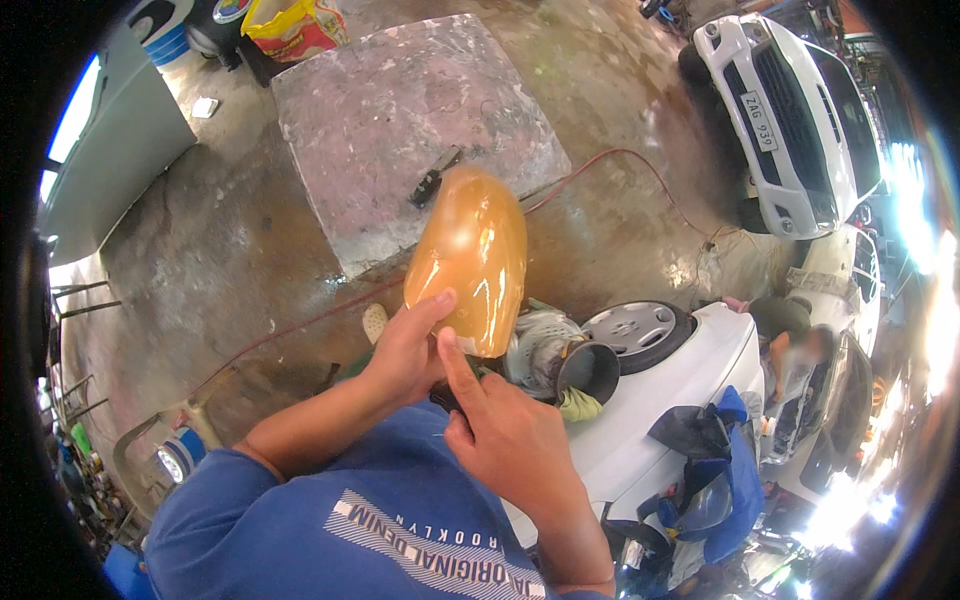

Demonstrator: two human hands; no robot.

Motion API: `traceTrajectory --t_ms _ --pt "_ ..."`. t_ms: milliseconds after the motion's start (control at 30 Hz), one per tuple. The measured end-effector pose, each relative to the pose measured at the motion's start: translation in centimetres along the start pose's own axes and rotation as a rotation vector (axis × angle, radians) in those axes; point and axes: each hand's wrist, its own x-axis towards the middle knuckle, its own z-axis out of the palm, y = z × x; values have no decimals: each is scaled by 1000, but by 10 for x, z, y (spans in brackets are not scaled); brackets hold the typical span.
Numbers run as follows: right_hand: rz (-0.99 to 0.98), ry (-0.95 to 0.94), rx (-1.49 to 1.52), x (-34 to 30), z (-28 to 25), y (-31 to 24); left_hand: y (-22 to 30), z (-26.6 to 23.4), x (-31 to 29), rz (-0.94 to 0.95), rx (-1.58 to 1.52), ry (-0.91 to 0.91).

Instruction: The person sits on the floor in a garage and sands a yellow car headlight lens using a sanding block. They hold the lens in one hand and rub the block over its surface, occasionally wiping it with a cloth.

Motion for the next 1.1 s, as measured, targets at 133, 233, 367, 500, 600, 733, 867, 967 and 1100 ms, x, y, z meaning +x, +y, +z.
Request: traceTrajectory --t_ms 133,233,367,500,600,733,867,967,1100 --pt "-23 -11 -108 3 0 -2 12 -1 -4 11 50 -43" --pt "-32 -3 -113 1 1 2 12 -2 -6 32 75 -44" --pt "6 9 -107 -4 1 9 19 -1 -8 46 70 -34" --pt "87 -2 -124 -12 -2 18 25 -6 -5 79 28 -46" --pt "81 30 -60 -13 -1 19 25 -9 -5 77 22 -54" --pt "20 46 7 -3 -4 6 23 -13 -6 79 23 -53" --pt "-51 270 39 0 -2 10 16 -15 -9 80 32 7" --pt "-147 392 25 9 -1 8 5 -24 -7 47 50 6" --pt "-39 353 -8 17 9 0 -2 -14 -6 42 57 -14"
